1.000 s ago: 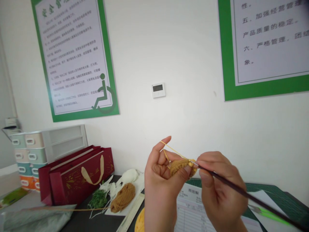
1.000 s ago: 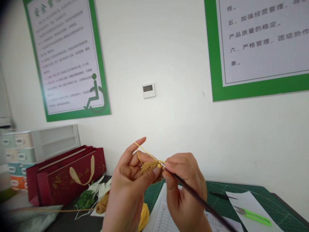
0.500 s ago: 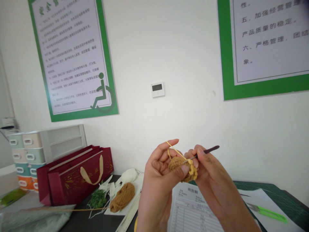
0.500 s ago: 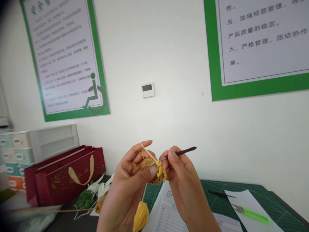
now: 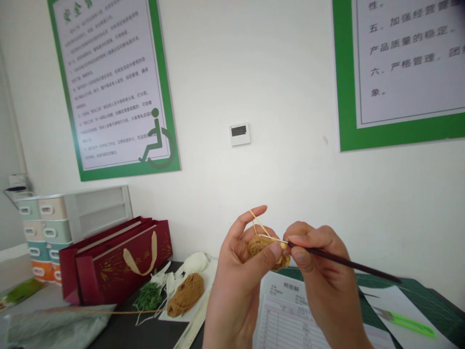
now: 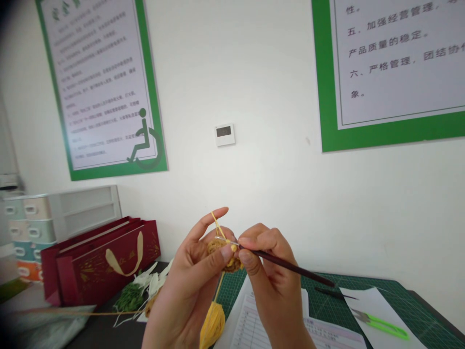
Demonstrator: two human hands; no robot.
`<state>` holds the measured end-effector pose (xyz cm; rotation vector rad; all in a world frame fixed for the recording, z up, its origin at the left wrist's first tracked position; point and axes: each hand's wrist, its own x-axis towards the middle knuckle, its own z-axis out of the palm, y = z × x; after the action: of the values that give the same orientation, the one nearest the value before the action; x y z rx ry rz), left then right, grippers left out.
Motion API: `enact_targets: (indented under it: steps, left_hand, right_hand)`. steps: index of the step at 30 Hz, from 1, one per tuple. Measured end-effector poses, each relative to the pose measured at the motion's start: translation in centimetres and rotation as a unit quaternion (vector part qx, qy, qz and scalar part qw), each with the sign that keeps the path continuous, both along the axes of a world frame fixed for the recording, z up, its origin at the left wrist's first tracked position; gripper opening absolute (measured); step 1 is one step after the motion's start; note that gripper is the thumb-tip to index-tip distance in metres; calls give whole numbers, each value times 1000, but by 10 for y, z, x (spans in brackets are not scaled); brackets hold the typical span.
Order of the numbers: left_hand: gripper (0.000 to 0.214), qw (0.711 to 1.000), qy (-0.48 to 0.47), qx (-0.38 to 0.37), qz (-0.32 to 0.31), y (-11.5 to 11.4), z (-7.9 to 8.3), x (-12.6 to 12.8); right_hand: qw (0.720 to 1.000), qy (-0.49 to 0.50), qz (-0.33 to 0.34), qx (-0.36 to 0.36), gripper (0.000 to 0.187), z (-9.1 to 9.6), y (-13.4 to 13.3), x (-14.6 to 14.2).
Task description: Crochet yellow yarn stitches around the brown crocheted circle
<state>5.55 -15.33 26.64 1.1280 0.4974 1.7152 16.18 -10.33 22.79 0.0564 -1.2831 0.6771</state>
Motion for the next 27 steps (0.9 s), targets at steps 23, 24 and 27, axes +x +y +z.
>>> enact_targets:
  steps: [23, 24, 27]
  left_hand:
    - [100, 982, 40, 0, -186, 1, -6, -6]
    - [97, 979, 40, 4, -201, 3, -7, -7]
    - [78, 970, 28, 15, -242, 8, -9, -8]
  right_hand:
    - [960, 39, 234, -150, 22, 3, -4, 9]
    - [957, 39, 242, -155, 23, 4, -5, 9]
    - [953, 41, 251, -166, 25, 7, -9, 12]
